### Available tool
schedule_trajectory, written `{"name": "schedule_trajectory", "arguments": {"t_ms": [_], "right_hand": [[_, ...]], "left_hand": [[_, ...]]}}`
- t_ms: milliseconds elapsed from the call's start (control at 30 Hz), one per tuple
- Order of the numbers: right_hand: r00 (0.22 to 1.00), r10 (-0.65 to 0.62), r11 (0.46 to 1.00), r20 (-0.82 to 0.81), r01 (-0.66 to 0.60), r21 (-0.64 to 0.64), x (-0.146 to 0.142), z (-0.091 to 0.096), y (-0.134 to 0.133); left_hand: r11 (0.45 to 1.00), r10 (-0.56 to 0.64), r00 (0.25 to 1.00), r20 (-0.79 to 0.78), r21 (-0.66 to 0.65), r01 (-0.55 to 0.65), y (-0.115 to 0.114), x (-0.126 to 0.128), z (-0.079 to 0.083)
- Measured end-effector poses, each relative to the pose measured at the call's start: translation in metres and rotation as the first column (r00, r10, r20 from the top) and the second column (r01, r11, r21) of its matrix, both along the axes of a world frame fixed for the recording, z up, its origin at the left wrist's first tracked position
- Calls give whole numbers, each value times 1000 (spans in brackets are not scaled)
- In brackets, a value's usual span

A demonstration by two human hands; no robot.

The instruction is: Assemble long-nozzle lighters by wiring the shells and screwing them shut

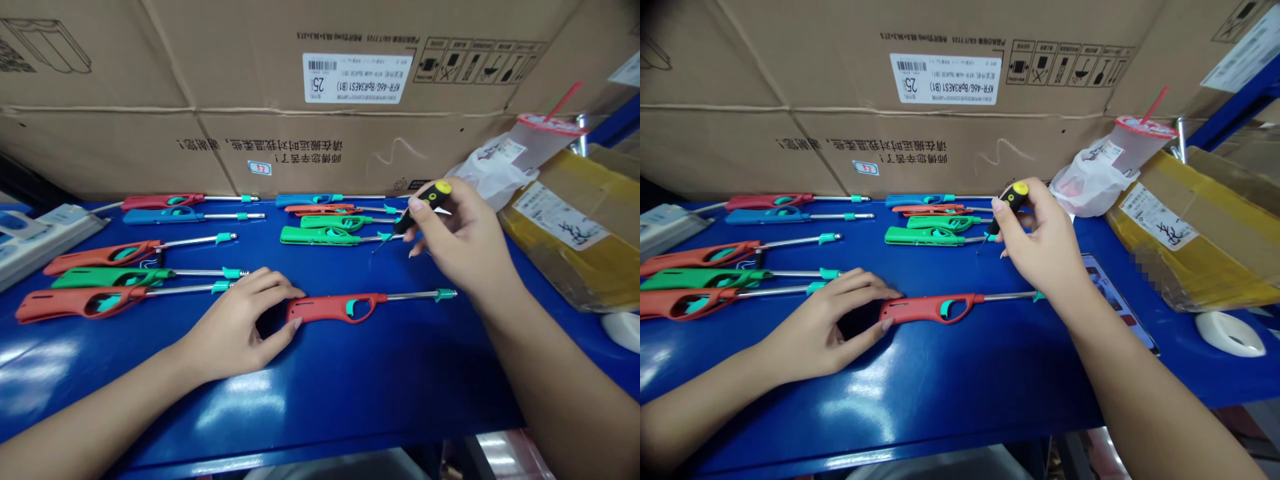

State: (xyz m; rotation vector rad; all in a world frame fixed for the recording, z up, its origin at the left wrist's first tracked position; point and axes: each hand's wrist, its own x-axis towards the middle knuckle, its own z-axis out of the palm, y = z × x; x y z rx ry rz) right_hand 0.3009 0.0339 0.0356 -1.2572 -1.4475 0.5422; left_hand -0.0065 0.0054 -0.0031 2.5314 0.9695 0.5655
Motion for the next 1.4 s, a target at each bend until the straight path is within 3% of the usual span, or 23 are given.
{"name": "schedule_trajectory", "arguments": {"t_ms": [133,300,467,567,633,700,967,1200,1400], "right_hand": [[988,38,999,-151,-35,26,-12,6,-7],[918,119,981,-379,-168,-100,-34,11,-18],[884,158,947,-439,-262,-186,-52,19,-24],[876,165,951,-453,-264,-164,-60,23,-24],[869,149,954,-472,-251,-162,-64,25,-24],[853,123,955,-507,-241,-173,-67,24,-25],[787,81,953,-612,-240,-183,-68,7,-24],[750,73,937,-658,-277,-212,-62,-6,-19],[751,103,940,-652,-289,-184,-63,-9,-20]], "left_hand": [[999,-40,999,30,-31,41,-2,6,-4],[999,-11,998,61,-42,13,-15,18,-8],[974,181,969,168,-166,-153,-23,23,12],[885,311,912,269,-430,-175,-19,23,24],[799,369,860,354,-594,-98,-15,24,26],[744,410,817,406,-667,-42,-12,24,23],[686,463,742,486,-726,47,-13,23,15],[716,471,756,454,-697,-28,-11,22,13],[691,475,770,426,-722,-28,-11,23,12]]}}
